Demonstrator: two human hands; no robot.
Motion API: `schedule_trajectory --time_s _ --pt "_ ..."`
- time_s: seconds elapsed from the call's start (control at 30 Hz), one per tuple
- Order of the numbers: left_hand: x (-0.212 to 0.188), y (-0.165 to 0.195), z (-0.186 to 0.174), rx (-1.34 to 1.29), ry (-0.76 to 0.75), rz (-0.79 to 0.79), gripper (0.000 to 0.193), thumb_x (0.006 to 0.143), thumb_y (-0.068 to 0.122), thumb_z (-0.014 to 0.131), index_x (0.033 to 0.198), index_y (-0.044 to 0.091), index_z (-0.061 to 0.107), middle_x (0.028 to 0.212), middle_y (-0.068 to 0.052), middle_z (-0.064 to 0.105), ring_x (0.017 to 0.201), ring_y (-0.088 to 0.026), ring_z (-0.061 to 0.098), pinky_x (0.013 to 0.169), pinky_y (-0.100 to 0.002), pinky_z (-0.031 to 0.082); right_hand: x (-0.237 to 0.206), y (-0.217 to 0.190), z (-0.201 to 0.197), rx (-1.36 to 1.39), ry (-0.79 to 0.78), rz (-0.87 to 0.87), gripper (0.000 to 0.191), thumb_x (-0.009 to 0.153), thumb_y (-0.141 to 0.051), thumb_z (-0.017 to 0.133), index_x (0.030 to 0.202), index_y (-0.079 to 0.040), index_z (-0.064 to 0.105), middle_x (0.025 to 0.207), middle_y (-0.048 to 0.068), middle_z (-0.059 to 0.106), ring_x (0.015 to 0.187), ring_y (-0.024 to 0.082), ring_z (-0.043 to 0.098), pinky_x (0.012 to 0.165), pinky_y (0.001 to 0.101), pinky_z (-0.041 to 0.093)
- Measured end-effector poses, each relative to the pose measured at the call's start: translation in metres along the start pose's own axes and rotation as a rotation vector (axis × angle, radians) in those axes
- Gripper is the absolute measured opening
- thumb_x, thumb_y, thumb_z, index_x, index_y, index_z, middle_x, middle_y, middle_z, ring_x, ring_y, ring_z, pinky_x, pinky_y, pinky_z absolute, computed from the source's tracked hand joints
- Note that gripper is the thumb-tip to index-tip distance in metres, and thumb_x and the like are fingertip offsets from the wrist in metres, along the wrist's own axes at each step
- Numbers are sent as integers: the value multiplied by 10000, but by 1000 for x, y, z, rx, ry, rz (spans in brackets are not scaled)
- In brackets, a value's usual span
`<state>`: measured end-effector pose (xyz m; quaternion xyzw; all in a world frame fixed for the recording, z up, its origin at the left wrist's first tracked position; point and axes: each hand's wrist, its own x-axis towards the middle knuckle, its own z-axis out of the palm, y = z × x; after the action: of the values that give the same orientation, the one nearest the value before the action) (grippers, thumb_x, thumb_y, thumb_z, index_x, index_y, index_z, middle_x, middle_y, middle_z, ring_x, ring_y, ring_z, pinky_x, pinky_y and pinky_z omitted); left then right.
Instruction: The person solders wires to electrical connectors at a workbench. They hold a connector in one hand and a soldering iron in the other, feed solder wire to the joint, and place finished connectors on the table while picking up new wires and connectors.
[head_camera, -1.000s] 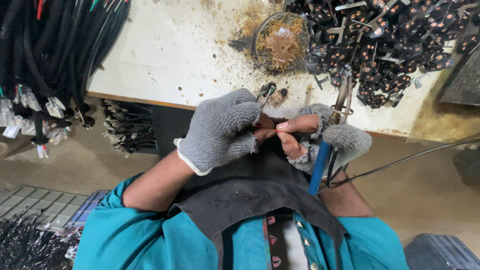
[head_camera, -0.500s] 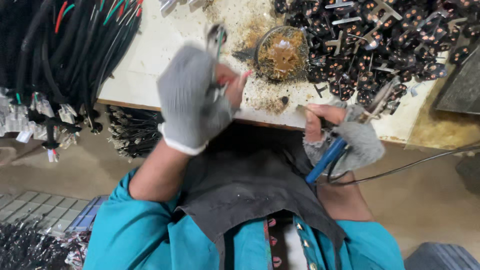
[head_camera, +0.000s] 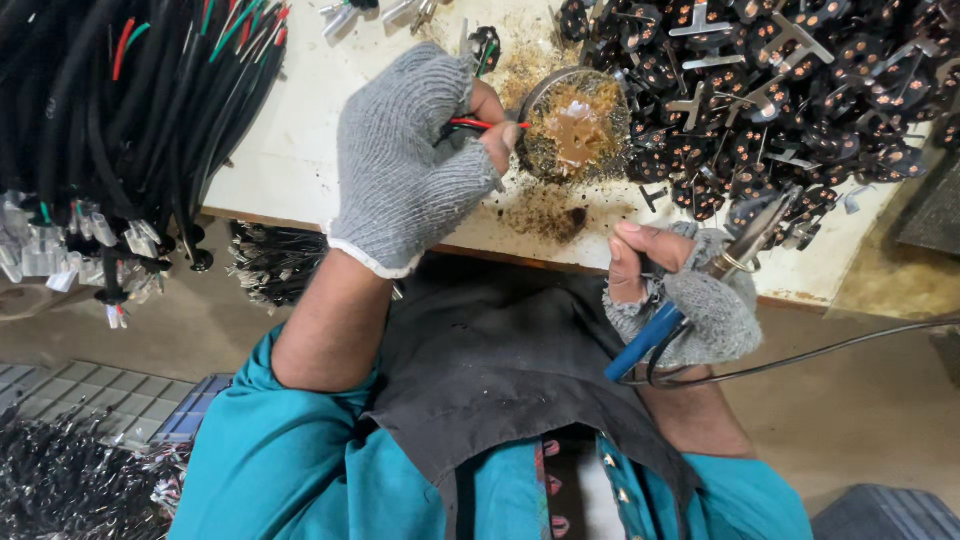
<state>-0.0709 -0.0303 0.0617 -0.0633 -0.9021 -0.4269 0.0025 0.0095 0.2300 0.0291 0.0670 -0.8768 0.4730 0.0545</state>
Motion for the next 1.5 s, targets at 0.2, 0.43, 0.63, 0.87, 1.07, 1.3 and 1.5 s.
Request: schedule_trajectory --time_s 0.2,0.43,0.63,0.87,1.07,1.3,1.5 --pt "-5 0 3 -70 41 42 186 977 168 818 896 77 678 883 -54 631 775 -204 648 718 -330 518 -5 -4 -1 -40 -13 3 87 1031 -59 808 1081 -73 738 997 64 746 845 179 683 799 288 543" --pt "-17 1 4 -51 73 58 169 973 144 811 890 77 680 833 -55 631 763 -195 639 715 -322 515 -7 -4 2 -47 50 -82 72 1006 -24 804 1039 -45 744 951 78 755 835 196 700 769 291 554" --pt "-27 -6 11 -29 114 97 141 949 127 797 909 91 667 840 -58 615 758 -189 623 706 -327 510 -10 -18 -3 1 51 -78 62 1048 -42 793 1066 -41 734 1000 87 761 843 190 744 805 290 583" --pt "-49 41 -25 -276 -246 116 105 837 123 763 803 95 668 744 -30 572 683 -173 587 621 -315 481 -11 -41 -21 -75 -25 -103 100 1039 -90 807 1100 -97 727 964 87 736 841 209 734 773 294 555" --pt "-95 56 -12 -679 -512 -61 140 900 179 777 878 83 678 823 -29 632 783 -150 614 725 -295 494 -28 -58 -27 317 -112 172 275 940 -164 858 1166 -97 717 858 71 713 713 166 665 642 288 517" --pt "-110 84 4 -682 -551 -134 146 922 172 762 915 83 647 822 -57 622 788 -190 618 738 -317 518 -33 -55 -36 179 -160 -76 193 1006 -175 820 1141 -84 717 930 82 727 840 183 718 729 290 558" --pt "-87 89 -24 -381 -591 276 239 830 187 825 922 119 615 941 -94 631 850 -336 676 729 -398 537 -14 -62 -38 81 -254 -124 108 889 -123 775 996 -116 777 747 27 695 688 207 669 629 331 492"
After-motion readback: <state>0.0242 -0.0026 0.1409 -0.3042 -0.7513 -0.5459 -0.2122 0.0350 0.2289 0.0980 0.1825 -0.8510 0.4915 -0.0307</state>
